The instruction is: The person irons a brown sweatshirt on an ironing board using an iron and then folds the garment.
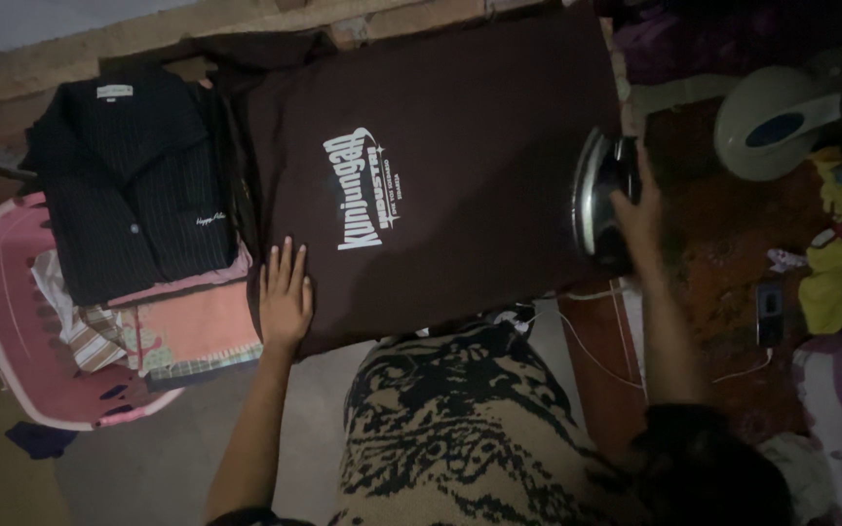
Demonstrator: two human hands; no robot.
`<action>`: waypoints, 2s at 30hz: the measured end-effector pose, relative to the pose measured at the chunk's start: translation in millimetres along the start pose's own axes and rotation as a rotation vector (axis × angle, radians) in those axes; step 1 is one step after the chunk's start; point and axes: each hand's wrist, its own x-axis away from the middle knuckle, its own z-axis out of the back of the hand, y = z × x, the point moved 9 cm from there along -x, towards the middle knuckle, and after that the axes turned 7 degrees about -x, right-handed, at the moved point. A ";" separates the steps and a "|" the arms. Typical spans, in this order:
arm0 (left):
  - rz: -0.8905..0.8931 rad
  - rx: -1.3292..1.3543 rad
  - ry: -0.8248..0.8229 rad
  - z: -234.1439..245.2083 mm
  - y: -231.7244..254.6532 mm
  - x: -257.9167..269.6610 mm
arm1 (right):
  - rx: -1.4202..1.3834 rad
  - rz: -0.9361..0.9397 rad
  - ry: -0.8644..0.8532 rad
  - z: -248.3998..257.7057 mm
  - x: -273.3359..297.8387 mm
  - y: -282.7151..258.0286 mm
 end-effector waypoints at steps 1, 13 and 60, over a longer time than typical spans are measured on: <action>0.000 0.004 0.006 1.0 0.2 0.0 | -0.002 0.042 -0.018 3.3 -9.4 1.7; 0.004 -0.007 0.012 -4.6 -2.6 -0.8 | -0.171 0.031 -0.491 -136.7 -4.2 -144.9; 0.106 -0.095 0.074 -26.5 4.7 -70.8 | -0.098 0.330 -0.114 -116.1 -140.8 -91.1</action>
